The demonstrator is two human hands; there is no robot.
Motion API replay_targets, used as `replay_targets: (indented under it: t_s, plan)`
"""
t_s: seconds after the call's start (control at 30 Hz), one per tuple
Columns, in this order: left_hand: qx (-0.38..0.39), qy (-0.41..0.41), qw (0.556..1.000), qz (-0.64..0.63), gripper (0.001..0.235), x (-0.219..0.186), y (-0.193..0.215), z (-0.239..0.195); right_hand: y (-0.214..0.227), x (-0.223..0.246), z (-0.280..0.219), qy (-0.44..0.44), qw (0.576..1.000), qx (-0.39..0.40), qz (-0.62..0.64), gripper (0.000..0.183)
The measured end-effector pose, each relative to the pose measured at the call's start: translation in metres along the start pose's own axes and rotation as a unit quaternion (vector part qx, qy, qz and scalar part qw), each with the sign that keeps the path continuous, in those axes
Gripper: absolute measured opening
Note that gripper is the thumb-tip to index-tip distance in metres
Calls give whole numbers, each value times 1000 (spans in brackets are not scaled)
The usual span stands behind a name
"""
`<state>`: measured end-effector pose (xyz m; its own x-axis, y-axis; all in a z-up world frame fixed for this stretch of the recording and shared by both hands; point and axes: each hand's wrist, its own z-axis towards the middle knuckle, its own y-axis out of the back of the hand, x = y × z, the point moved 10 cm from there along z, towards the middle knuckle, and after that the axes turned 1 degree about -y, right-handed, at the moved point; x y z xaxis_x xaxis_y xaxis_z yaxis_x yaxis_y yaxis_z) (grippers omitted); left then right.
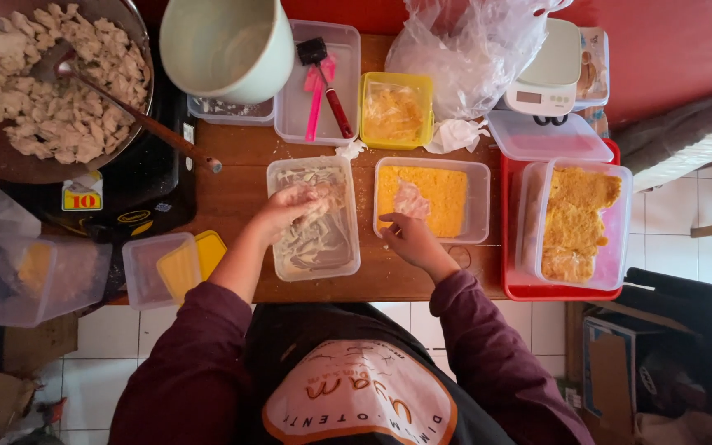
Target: Breading chicken pieces by dipping them in flour and breadcrumbs before placing them on a tray.
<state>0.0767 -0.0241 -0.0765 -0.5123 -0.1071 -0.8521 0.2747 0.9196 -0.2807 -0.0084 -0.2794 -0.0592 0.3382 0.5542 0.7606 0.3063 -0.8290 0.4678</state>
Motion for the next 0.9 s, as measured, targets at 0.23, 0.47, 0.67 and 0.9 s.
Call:
replay_targets:
  t_s: [0.23, 0.47, 0.67, 0.9]
  plan:
    - [-117, -91, 925, 350, 27, 31, 12, 27, 0, 9, 0, -2, 1000, 2, -31, 40]
    - [120, 6, 703, 701, 59, 93, -80, -3, -15, 31, 9, 54, 995, -17, -76, 36]
    - [33, -39, 747, 663, 32, -2, -60, 7, -30, 47, 71, 123, 964, -109, -210, 31]
    - [79, 120, 665, 732, 71, -62, -43, -2, -60, 45, 133, -2, 936, -29, -350, 68]
